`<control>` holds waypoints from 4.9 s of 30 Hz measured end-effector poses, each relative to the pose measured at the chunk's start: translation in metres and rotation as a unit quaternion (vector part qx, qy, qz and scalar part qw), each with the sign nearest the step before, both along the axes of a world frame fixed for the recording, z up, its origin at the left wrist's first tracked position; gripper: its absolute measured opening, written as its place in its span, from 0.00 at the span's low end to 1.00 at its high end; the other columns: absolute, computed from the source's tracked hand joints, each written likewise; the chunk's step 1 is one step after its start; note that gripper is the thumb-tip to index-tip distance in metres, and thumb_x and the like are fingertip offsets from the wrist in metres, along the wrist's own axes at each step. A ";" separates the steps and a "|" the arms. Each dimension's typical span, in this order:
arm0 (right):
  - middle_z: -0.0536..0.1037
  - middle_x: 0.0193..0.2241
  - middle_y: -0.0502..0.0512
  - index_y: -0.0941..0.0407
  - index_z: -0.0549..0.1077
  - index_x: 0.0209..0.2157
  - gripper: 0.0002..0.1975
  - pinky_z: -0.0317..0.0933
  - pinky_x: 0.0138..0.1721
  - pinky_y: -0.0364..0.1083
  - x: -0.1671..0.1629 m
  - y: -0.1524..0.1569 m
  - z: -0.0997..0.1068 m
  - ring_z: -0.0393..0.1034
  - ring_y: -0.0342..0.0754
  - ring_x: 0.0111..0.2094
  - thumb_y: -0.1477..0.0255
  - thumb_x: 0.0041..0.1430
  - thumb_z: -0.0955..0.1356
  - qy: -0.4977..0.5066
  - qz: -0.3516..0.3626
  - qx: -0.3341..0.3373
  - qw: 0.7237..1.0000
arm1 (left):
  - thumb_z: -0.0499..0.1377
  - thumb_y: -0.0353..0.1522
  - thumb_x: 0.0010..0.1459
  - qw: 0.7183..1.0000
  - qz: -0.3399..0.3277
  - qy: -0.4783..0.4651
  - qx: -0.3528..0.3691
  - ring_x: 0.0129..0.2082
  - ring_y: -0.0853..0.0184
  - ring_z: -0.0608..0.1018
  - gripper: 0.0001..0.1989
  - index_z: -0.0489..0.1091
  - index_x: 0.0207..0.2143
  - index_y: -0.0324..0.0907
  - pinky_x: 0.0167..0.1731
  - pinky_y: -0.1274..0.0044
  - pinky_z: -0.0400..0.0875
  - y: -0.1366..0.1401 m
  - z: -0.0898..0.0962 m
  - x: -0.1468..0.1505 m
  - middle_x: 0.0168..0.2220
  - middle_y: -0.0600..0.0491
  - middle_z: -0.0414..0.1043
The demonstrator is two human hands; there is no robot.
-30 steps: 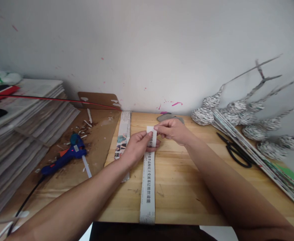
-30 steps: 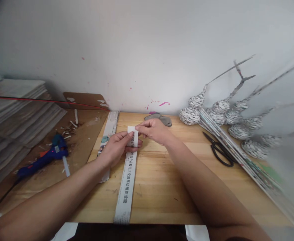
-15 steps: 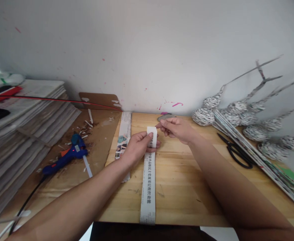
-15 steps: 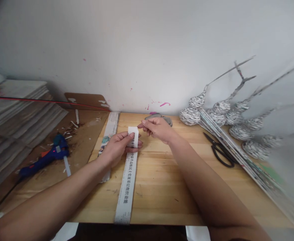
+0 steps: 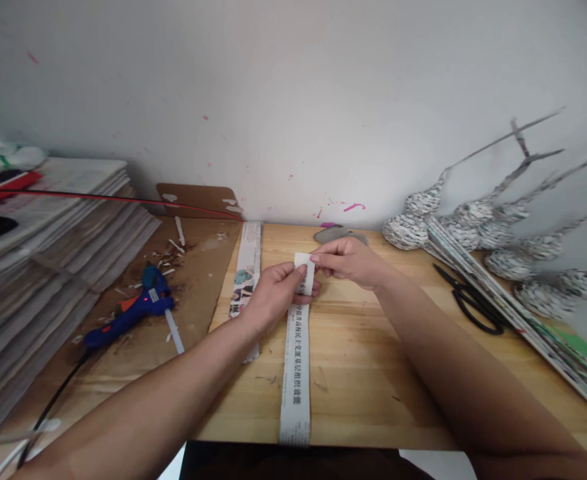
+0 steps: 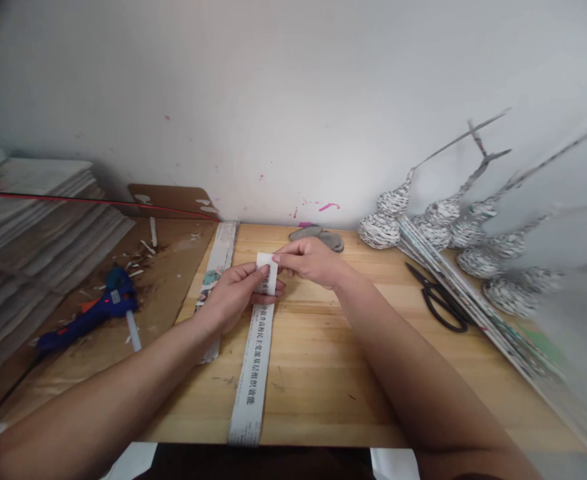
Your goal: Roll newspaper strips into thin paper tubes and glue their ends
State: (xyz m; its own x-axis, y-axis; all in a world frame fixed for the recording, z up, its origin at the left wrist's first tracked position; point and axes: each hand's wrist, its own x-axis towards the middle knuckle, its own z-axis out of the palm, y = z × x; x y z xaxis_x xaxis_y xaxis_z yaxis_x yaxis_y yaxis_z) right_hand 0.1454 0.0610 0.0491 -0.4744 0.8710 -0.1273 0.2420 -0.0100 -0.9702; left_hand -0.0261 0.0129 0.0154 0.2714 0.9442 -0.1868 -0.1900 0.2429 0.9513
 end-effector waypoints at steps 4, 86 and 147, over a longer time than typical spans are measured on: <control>0.68 0.16 0.48 0.62 0.77 0.28 0.14 0.43 0.16 0.39 0.001 -0.001 0.002 0.53 0.35 0.16 0.63 0.51 0.71 0.009 -0.002 -0.025 1.000 | 0.58 0.41 0.57 1.000 -0.003 0.005 0.012 0.32 0.64 0.79 0.15 0.73 0.38 0.37 0.32 0.73 0.76 -0.001 0.000 0.000 0.30 0.47 0.77; 0.69 0.16 0.48 0.60 0.75 0.24 0.16 0.50 0.18 0.39 -0.009 0.004 -0.020 0.58 0.37 0.18 0.61 0.43 0.75 0.036 -0.087 0.031 0.995 | 0.57 0.40 0.57 0.999 -0.020 0.026 0.032 0.33 0.64 0.79 0.14 0.71 0.36 0.37 0.32 0.73 0.76 -0.001 -0.001 0.000 0.31 0.47 0.76; 0.68 0.17 0.47 0.60 0.79 0.30 0.15 0.49 0.19 0.40 -0.003 -0.001 -0.006 0.55 0.37 0.19 0.63 0.44 0.74 0.015 -0.041 0.013 0.999 | 0.61 0.43 0.54 0.999 0.011 -0.026 0.017 0.32 0.66 0.78 0.17 0.75 0.34 0.36 0.35 0.72 0.76 0.002 -0.006 -0.002 0.31 0.47 0.76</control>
